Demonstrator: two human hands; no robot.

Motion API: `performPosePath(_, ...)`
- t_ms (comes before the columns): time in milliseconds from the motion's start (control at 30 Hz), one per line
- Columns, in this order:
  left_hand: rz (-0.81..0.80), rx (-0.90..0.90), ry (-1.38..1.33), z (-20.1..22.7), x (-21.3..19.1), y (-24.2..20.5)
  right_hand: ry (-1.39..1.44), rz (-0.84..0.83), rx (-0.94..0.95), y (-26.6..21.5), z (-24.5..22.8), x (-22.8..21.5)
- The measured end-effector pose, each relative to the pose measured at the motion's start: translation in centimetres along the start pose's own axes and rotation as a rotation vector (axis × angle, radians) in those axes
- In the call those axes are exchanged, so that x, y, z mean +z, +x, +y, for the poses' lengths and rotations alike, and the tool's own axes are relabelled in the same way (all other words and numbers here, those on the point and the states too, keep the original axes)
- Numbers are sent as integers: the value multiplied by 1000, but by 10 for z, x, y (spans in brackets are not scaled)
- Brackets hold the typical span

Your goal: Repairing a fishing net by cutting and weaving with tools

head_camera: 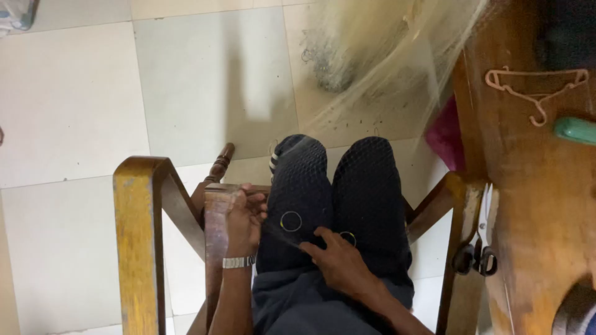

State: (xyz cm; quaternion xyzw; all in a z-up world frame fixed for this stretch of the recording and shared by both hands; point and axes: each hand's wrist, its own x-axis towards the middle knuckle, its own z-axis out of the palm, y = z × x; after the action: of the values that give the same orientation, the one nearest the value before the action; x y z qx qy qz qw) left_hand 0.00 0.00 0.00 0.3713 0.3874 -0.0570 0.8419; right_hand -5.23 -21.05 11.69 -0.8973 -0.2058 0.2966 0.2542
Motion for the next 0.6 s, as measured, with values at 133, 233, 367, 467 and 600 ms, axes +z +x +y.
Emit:
performPosePath(133,74,-20,229,1,15,16,-39,35,-16,9,-2,-2)
performPosePath(233,107,-36,379,10,28,22,-10,-43,60,13,-3,-1)
performPosePath(367,66,277,1079,10,24,23,-30,-9,14,14,-3,-1)
performPosePath(467,79,342,1238,8,16,25,-28,1,-1,12,1,4)
performPosePath(600,52,481,1255,15,27,15,30,13,-19,4,-4,-8)
